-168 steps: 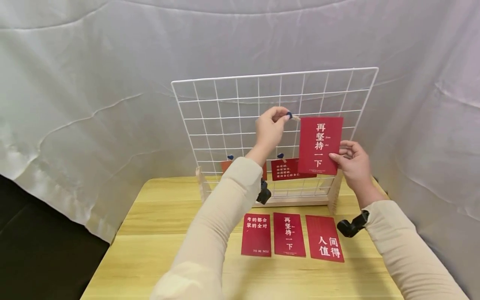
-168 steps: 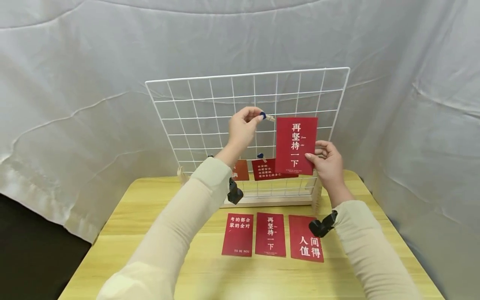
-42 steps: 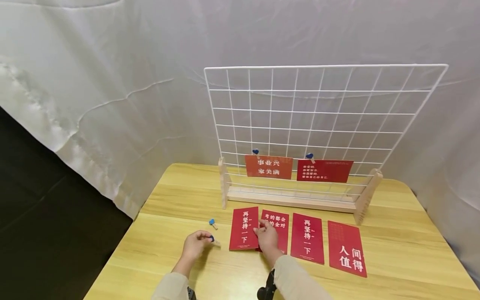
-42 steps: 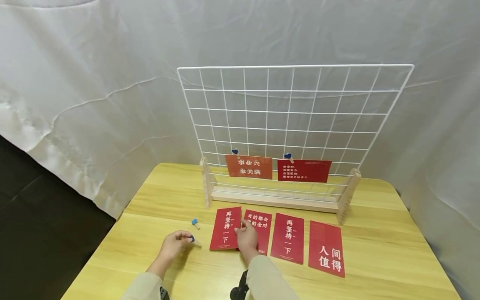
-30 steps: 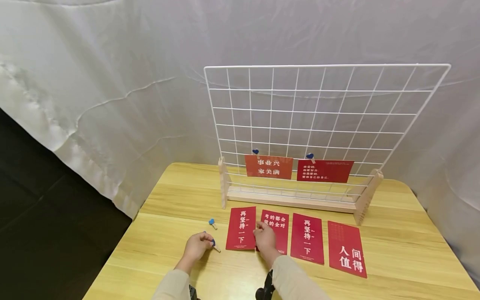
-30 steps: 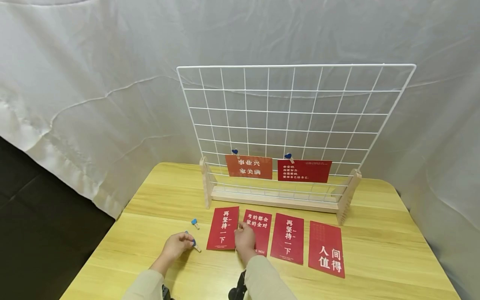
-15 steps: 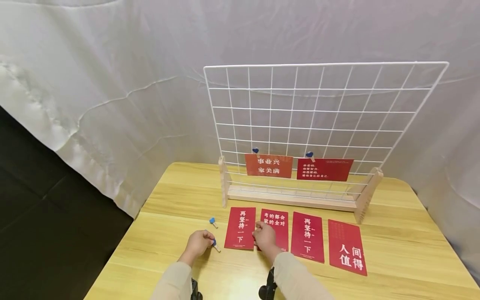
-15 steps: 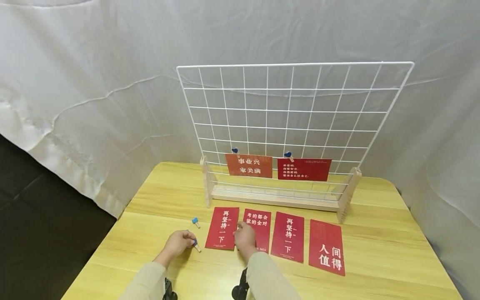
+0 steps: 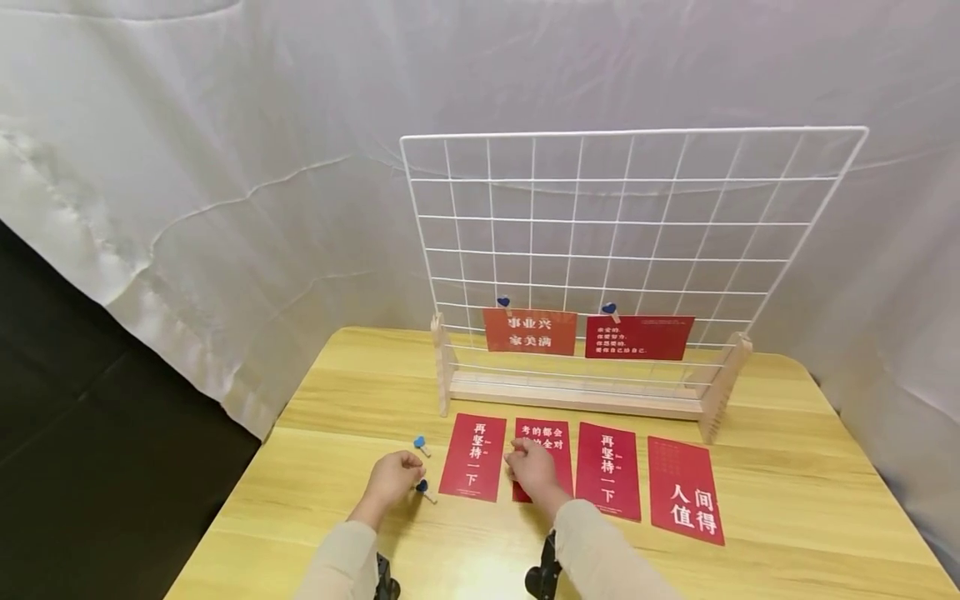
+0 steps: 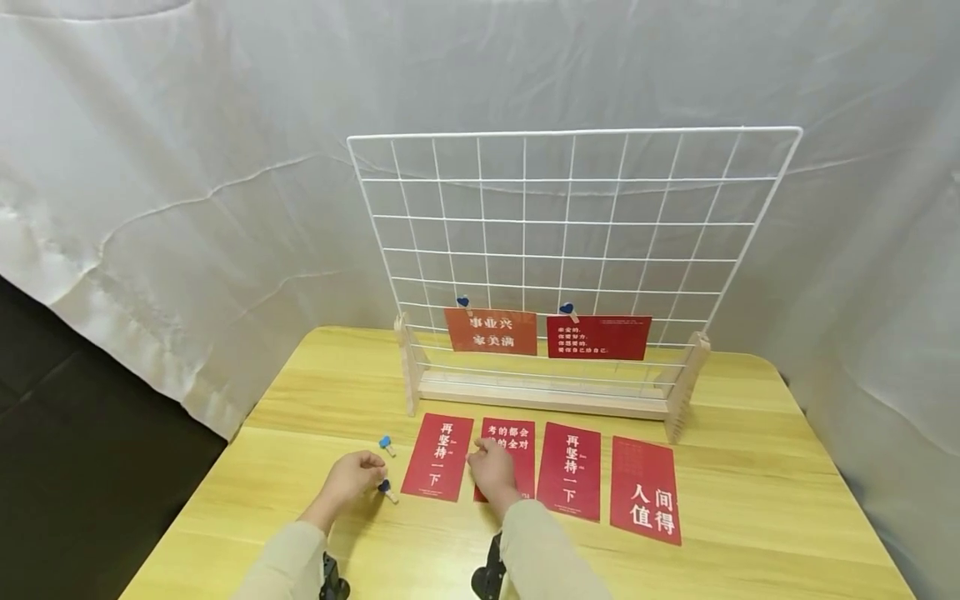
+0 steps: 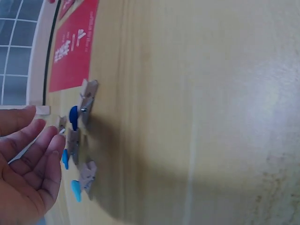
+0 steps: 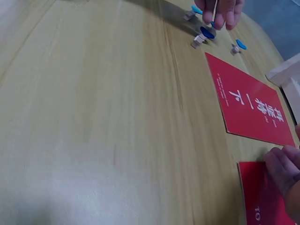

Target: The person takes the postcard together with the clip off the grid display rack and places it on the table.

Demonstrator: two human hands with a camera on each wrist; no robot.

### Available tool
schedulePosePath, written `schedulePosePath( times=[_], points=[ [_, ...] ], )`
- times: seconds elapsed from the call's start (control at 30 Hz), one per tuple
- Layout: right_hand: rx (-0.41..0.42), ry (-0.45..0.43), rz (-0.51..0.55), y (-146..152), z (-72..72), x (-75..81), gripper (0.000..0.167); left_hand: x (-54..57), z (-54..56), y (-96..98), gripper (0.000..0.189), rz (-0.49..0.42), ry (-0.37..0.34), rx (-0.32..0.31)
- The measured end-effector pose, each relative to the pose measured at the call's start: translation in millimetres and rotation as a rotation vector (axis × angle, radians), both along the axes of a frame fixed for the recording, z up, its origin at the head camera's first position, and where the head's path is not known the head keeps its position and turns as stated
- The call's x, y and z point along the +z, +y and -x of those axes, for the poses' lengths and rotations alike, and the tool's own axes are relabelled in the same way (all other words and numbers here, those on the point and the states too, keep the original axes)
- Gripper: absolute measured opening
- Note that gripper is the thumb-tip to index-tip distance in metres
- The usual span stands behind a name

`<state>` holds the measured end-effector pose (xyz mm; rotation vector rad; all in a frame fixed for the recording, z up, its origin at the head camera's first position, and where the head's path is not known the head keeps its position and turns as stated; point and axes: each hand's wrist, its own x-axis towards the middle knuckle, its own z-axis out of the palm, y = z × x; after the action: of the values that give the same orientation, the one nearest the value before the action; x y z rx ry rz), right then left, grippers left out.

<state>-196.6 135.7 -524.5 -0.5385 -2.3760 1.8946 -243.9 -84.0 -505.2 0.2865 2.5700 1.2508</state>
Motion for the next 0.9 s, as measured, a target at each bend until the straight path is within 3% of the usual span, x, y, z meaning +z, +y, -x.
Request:
schedulePosePath(
  times=[0.2,0.37,0.5,0.7,0.9],
  points=[
    [-0.019,0.043,-0.031,11.7,-1.1,4.9,0.032,6.5,2.9,6.0,0.017,-0.088,0.039,-0.008],
    [-0.026,0.11,-0.05,27.5,-0.4,21.7,0.036,17.1,9.8,16.6,0.023,-0.163,0.087,-0.004],
    [-0.049,0.142,-0.076,42.2,4.7,31.2,0.033,27.5,15.5,26.8,0.023,-0.182,0.132,-0.003],
    [-0.084,0.115,-0.109,62.1,10.3,45.5,0.034,47.6,22.7,42.0,0.024,-0.205,0.214,-0.027],
    [-0.087,0.143,-0.134,76.9,10.5,66.8,0.037,67.8,29.8,56.8,0.027,-0.256,0.219,-0.035]
  ],
)
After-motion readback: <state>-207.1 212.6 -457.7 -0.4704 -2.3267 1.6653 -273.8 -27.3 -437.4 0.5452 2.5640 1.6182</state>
